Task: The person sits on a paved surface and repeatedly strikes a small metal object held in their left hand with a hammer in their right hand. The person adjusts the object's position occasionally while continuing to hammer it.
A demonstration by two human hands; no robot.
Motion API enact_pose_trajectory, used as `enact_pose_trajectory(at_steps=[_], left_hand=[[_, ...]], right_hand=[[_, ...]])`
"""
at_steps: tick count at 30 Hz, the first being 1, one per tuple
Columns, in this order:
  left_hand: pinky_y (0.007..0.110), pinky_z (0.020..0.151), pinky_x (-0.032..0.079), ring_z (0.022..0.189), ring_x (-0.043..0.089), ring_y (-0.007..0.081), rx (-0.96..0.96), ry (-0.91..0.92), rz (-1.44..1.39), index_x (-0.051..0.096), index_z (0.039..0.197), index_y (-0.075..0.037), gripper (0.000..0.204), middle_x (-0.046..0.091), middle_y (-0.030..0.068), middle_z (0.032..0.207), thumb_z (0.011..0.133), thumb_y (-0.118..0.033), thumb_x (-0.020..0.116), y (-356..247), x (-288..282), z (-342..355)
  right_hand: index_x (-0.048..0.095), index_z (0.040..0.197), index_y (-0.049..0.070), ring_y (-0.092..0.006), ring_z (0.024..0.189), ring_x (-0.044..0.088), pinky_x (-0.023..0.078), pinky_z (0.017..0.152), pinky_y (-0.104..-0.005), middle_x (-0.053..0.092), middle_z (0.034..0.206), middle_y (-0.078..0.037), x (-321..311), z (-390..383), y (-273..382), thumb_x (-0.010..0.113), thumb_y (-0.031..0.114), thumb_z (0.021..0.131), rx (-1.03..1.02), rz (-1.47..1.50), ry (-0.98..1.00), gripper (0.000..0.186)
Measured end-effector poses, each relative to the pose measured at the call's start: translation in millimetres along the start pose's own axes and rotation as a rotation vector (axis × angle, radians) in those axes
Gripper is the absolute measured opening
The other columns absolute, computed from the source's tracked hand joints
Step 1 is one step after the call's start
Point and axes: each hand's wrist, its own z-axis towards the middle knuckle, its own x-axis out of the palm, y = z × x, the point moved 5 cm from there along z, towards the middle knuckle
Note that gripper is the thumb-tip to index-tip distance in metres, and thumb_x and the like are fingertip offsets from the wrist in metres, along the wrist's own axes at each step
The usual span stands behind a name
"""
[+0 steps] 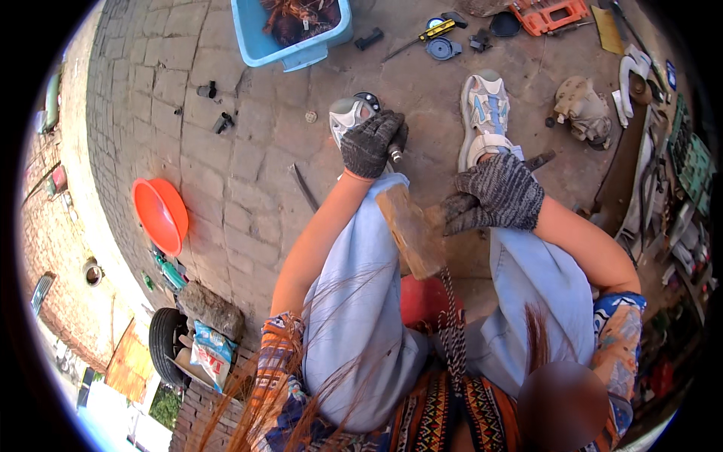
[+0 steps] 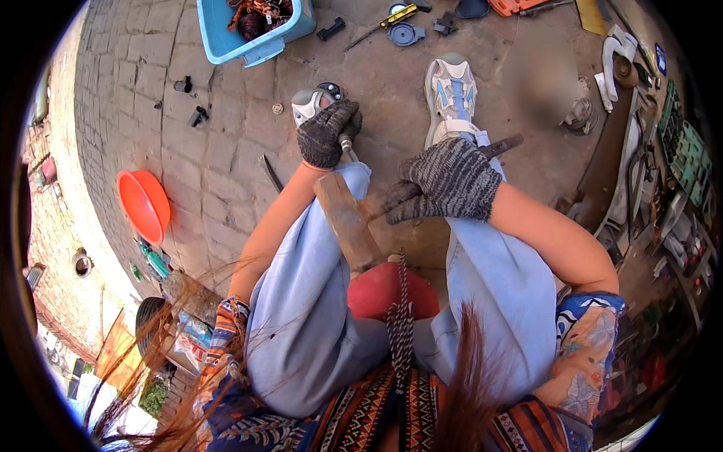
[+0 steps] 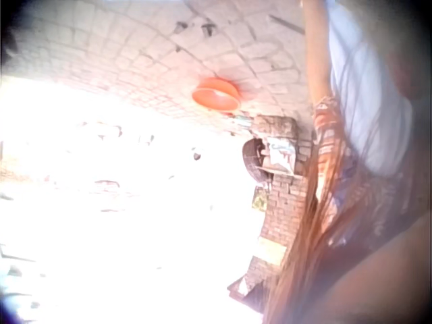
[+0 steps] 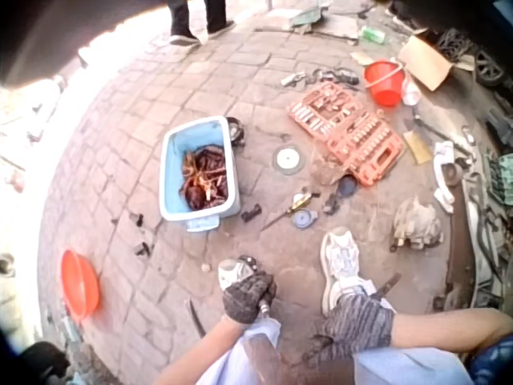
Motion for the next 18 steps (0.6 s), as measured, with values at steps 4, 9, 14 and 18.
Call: enact_pose_trajectory(at_steps=[4, 9, 14, 18], left_hand=[[0.036, 0.082, 0.052, 0.098, 0.066, 0.0255, -0.070, 0.030, 0.028, 0.066, 0.108, -0.012, 0.029, 0.068, 0.0083, 0.104, 0.080, -0.013, 0.057, 9.7, 3.5, 3.2], [0.036, 0.079, 0.053, 0.099, 0.065, 0.0231, 0.164, 0.098, 0.082, 0.065, 0.110, -0.014, 0.033, 0.067, 0.0056, 0.107, 0.078, -0.017, 0.059, 0.0, 7.9, -10.5], [0.037, 0.084, 0.051, 0.107, 0.061, 0.0241, 0.167, 0.238, 0.098, 0.063, 0.114, -0.014, 0.038, 0.064, 0.0077, 0.112, 0.077, -0.018, 0.060, -5.0, 14.9, -11.0], [0.039, 0.086, 0.049, 0.110, 0.059, 0.0274, -0.011, 0.233, -0.052, 0.062, 0.115, -0.012, 0.039, 0.063, 0.0087, 0.114, 0.076, -0.016, 0.060, -6.6, 8.1, -6.2]], right_hand=[[0.068, 0.086, 0.009, -0.0320, 0.074, 0.064, 0.049, 0.067, -0.0443, 0.064, 0.077, -0.016, 10.0, 14.9, -18.8, 0.059, 0.066, 0.076, 0.354, 0.028, 0.300, 0.059], [0.068, 0.083, 0.009, -0.0321, 0.074, 0.064, 0.049, 0.067, -0.0431, 0.064, 0.074, -0.015, 9.4, 10.7, -17.4, 0.060, 0.068, 0.075, 0.331, 0.056, 0.288, 0.060], [0.067, 0.082, 0.007, -0.0331, 0.071, 0.063, 0.049, 0.066, -0.0418, 0.064, 0.074, -0.014, 3.7, 5.3, -26.1, 0.065, 0.059, 0.077, 0.406, 0.136, 0.083, 0.052], [0.068, 0.091, 0.007, -0.0320, 0.074, 0.065, 0.050, 0.067, -0.0410, 0.066, 0.075, -0.016, -1.1, -0.4, -30.1, 0.060, 0.062, 0.080, 0.475, 0.221, 0.034, 0.057]])
